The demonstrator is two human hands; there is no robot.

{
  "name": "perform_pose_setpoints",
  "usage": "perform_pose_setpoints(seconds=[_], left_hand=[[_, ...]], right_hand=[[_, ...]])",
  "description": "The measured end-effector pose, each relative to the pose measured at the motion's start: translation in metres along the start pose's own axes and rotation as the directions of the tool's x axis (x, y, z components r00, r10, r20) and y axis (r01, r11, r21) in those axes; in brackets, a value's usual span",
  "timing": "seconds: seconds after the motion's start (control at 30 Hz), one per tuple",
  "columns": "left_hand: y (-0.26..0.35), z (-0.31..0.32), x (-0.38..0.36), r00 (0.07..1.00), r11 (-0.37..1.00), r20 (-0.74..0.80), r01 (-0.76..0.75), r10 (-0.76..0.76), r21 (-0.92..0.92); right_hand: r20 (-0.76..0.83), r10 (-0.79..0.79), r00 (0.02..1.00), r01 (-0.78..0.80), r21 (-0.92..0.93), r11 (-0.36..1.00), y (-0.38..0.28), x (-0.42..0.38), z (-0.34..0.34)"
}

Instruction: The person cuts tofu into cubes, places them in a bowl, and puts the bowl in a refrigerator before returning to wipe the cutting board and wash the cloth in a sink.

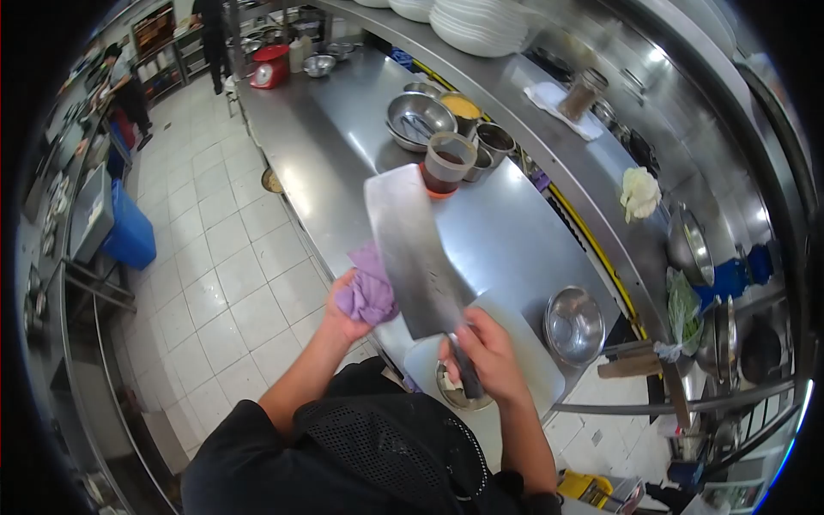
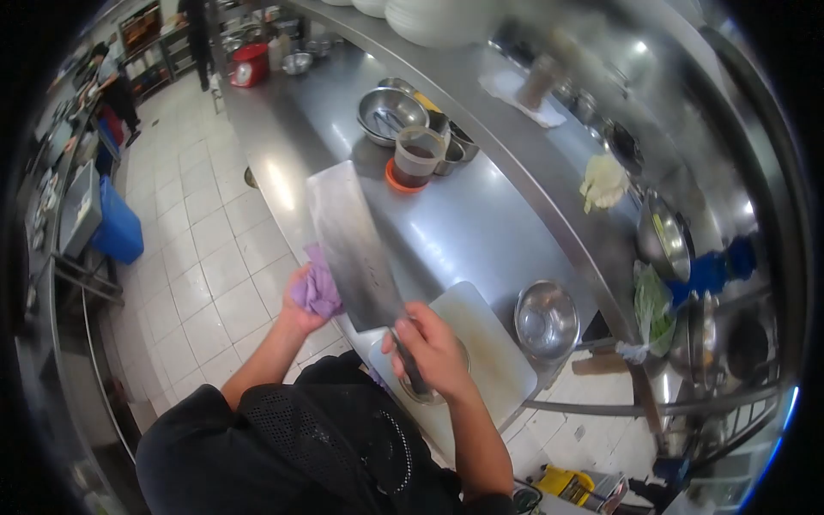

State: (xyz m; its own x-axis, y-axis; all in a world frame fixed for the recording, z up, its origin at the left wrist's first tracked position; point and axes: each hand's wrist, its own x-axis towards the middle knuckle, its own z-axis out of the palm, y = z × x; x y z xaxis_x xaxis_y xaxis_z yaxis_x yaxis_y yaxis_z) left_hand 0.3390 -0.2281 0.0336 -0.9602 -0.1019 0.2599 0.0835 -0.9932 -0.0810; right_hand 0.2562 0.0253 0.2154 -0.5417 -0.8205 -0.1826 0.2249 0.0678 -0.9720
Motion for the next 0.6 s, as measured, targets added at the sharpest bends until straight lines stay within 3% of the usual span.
perform_pose_setpoints(seconds=[0.03,0.1,0.13,0.17,0.23,0.3,0.37,0.43,0.5,0.57,0.6], left_hand=[[-0.012,0.001,0.003,1.000,1.000,-0.011,0.019,-0.019,-0.007],[-0.034,0.026,0.008,0.883,0.993,-0.464,-0.028,0.078,0.115],[-0.040,0.053,0.012,0.925,0.991,-0.375,-0.018,0.066,0.129],[-0.032,0.038,0.012,0.923,0.993,-0.379,-0.025,0.069,0.118],[-0.010,-0.013,-0.001,0.856,0.993,-0.504,-0.087,0.116,0.082],[0.010,-0.024,-0.006,0.838,0.990,-0.527,-0.112,0.139,0.082],[0.026,-0.025,-0.001,0.836,0.984,-0.519,-0.158,0.178,0.083],[0.046,-0.015,0.012,0.848,0.985,-0.501,-0.158,0.173,0.074],[0.059,-0.004,0.027,0.863,0.988,-0.481,-0.140,0.151,0.058],[0.063,0.002,0.038,0.927,0.964,-0.371,0.052,0.051,0.262],[0.059,0.007,0.039,0.923,0.965,-0.384,0.079,0.023,0.249]], right_hand=[[0.053,0.091,0.994,-0.094,0.062,0.994,0.011,0.018,0.002],[0.108,0.187,0.976,-0.200,0.122,0.972,0.040,0.037,-0.004],[0.113,0.245,0.963,-0.257,0.102,0.961,0.056,0.043,-0.008],[0.121,0.305,0.945,-0.315,0.076,0.946,0.072,0.049,-0.013],[0.125,0.350,0.929,-0.357,0.042,0.933,0.090,0.041,-0.027],[0.131,0.463,0.877,-0.463,-0.034,0.886,0.094,0.028,-0.043],[0.127,0.480,0.868,-0.460,-0.157,0.874,0.094,0.010,-0.069],[0.011,0.530,0.848,-0.520,-0.169,0.837,0.072,-0.010,-0.080],[-0.087,0.454,0.887,-0.462,-0.140,0.876,0.067,-0.034,-0.096],[-0.204,0.378,0.903,-0.405,-0.108,0.908,0.070,-0.052,-0.113],[-0.365,0.259,0.894,-0.326,-0.133,0.936,0.080,-0.061,-0.122]])
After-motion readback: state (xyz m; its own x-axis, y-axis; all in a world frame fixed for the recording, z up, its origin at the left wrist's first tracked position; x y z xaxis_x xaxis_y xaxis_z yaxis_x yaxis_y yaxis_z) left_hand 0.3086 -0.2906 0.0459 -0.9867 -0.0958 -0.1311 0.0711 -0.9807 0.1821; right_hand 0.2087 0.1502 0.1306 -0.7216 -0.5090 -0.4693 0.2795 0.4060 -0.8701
